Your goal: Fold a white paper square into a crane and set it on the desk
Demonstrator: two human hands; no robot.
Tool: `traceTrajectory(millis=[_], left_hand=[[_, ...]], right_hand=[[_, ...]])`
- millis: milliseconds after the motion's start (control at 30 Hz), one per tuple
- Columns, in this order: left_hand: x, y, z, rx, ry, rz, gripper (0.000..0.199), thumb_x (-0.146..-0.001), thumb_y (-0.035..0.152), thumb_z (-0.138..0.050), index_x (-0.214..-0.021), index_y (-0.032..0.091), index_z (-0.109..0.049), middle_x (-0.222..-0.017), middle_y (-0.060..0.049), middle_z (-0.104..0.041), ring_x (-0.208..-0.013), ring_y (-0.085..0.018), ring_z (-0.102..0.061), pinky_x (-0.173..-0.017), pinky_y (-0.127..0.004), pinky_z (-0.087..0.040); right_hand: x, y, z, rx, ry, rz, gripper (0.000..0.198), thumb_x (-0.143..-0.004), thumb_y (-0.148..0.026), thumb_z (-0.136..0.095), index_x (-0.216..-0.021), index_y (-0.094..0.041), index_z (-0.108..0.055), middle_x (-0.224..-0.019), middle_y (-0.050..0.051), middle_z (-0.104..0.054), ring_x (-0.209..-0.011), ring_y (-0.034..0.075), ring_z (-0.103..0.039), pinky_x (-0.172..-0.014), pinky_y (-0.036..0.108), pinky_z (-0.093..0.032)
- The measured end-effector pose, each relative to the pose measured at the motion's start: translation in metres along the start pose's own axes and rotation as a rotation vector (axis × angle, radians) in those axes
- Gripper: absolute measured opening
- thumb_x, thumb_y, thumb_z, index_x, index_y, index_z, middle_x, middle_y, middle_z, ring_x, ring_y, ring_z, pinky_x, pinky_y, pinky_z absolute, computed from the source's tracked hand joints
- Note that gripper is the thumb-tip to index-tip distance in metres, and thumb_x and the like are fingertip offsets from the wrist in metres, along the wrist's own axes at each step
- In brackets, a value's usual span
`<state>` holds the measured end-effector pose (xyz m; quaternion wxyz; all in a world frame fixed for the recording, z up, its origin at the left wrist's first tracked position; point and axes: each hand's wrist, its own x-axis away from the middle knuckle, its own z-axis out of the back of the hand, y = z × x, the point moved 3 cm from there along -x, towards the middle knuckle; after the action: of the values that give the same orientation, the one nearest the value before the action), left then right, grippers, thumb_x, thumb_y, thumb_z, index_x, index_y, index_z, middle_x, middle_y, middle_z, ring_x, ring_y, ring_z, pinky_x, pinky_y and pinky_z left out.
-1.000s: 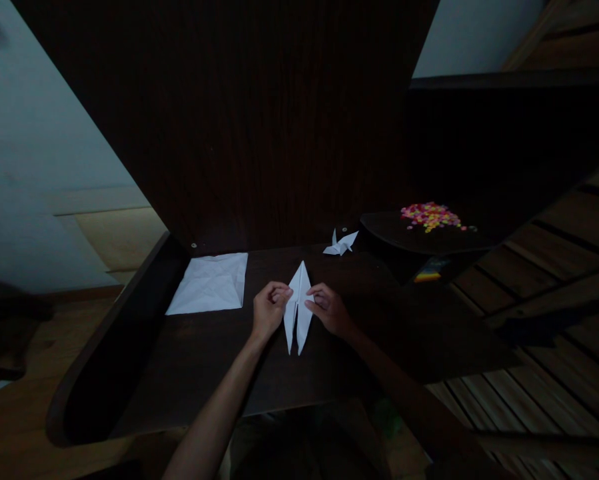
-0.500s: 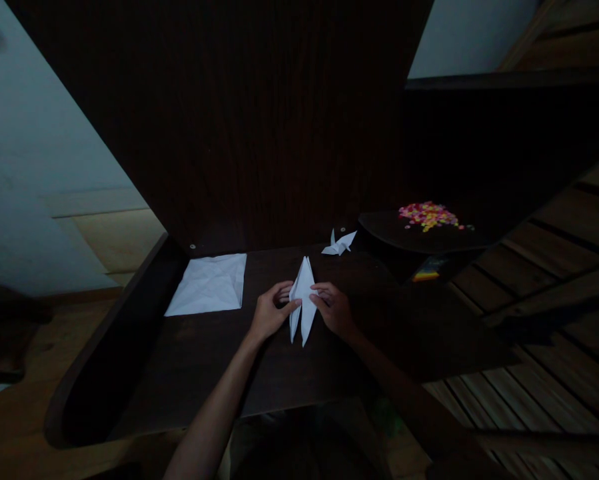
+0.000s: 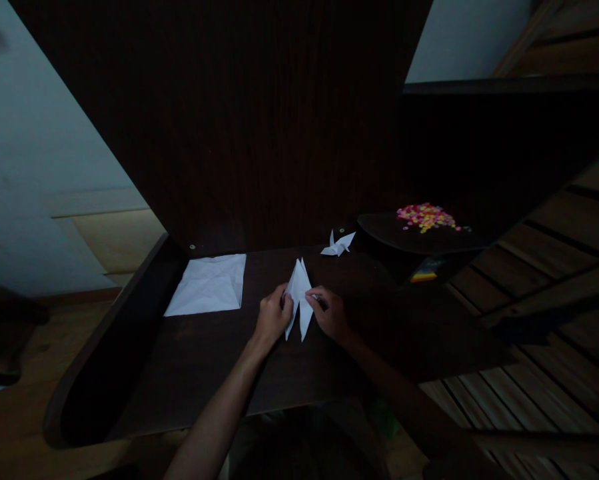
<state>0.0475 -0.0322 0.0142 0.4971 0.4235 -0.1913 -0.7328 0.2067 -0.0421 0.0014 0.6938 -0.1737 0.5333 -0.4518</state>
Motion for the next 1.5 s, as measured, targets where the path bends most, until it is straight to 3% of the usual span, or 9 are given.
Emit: traceTrajectory(millis=[133, 267, 500, 733, 1000, 1200, 1500], left_hand=[[0.000, -0.002, 0.003, 0.041, 0.091, 0.030, 0.025, -0.083, 0.014, -0.052, -0.105, 0.017, -0.063, -0.090, -0.005, -0.072, -0.077, -0.016, -0.068, -0.072, -0.025, -0.052], [0.000, -0.003, 0.002, 0.110, 0.110, -0.018, 0.033, -0.077, 0.009, -0.055, -0.108, 0.018, -0.063, -0.096, -0.005, -0.070, -0.084, -0.016, -0.067, -0.075, -0.026, -0.053], [0.001, 0.006, 0.003, 0.144, 0.135, -0.166, 0.027, -0.075, 0.006, -0.057, -0.096, 0.019, -0.068, -0.092, -0.004, -0.065, -0.086, -0.016, -0.062, -0.077, -0.028, -0.052], [0.003, 0.012, 0.005, 0.229, 0.169, -0.246, 0.022, -0.077, 0.008, -0.059, -0.094, 0.019, -0.069, -0.090, -0.004, -0.065, -0.085, -0.016, -0.062, -0.078, -0.029, -0.051], [0.004, 0.013, 0.004, 0.224, 0.147, -0.199, 0.018, -0.080, 0.012, -0.058, -0.094, 0.019, -0.068, -0.091, -0.005, -0.065, -0.086, -0.017, -0.061, -0.079, -0.030, -0.050], [0.003, 0.010, 0.003, 0.180, 0.173, -0.133, 0.023, -0.076, 0.009, -0.057, -0.095, 0.019, -0.067, -0.092, -0.004, -0.063, -0.089, -0.017, -0.061, -0.080, -0.030, -0.050], [-0.002, -0.006, 0.006, 0.086, 0.191, 0.028, 0.025, -0.082, 0.012, -0.051, -0.102, 0.016, -0.065, -0.100, -0.008, -0.069, -0.092, -0.019, -0.064, -0.083, -0.032, -0.050]], right_hand=[[-0.001, 0.000, 0.001, 0.182, 0.091, 0.022, 0.010, -0.087, -0.028, -0.057, -0.090, -0.020, -0.062, -0.094, 0.008, -0.061, -0.088, 0.021, -0.060, -0.077, 0.036, -0.051], [0.000, 0.001, 0.000, 0.313, 0.159, 0.042, 0.025, -0.078, -0.034, -0.069, -0.096, -0.020, -0.060, -0.105, 0.011, -0.055, -0.100, 0.027, -0.054, -0.084, 0.043, -0.049], [-0.004, -0.004, -0.001, 0.417, 0.178, 0.066, 0.027, -0.077, -0.031, -0.069, -0.095, -0.019, -0.055, -0.093, 0.009, -0.060, -0.090, 0.027, -0.053, -0.079, 0.041, -0.047], [-0.010, -0.007, 0.003, 0.470, 0.205, 0.123, 0.009, -0.080, -0.019, -0.060, -0.089, -0.019, -0.057, -0.082, 0.007, -0.064, -0.083, 0.024, -0.055, -0.076, 0.036, -0.047], [-0.011, -0.013, 0.003, 0.529, 0.201, 0.177, 0.017, -0.076, -0.021, -0.062, -0.092, -0.016, -0.064, -0.094, 0.011, -0.069, -0.085, 0.026, -0.058, -0.077, 0.040, -0.049], [-0.013, -0.015, 0.000, 0.548, 0.178, 0.153, 0.010, -0.077, -0.015, -0.056, -0.082, -0.019, -0.065, -0.102, 0.011, -0.068, -0.085, 0.024, -0.061, -0.078, 0.039, -0.050], [-0.011, -0.026, 0.007, 0.535, 0.073, 0.206, 0.011, -0.081, -0.013, -0.050, -0.076, -0.018, -0.059, -0.096, 0.010, -0.063, -0.076, 0.019, -0.063, -0.066, 0.030, -0.051]])
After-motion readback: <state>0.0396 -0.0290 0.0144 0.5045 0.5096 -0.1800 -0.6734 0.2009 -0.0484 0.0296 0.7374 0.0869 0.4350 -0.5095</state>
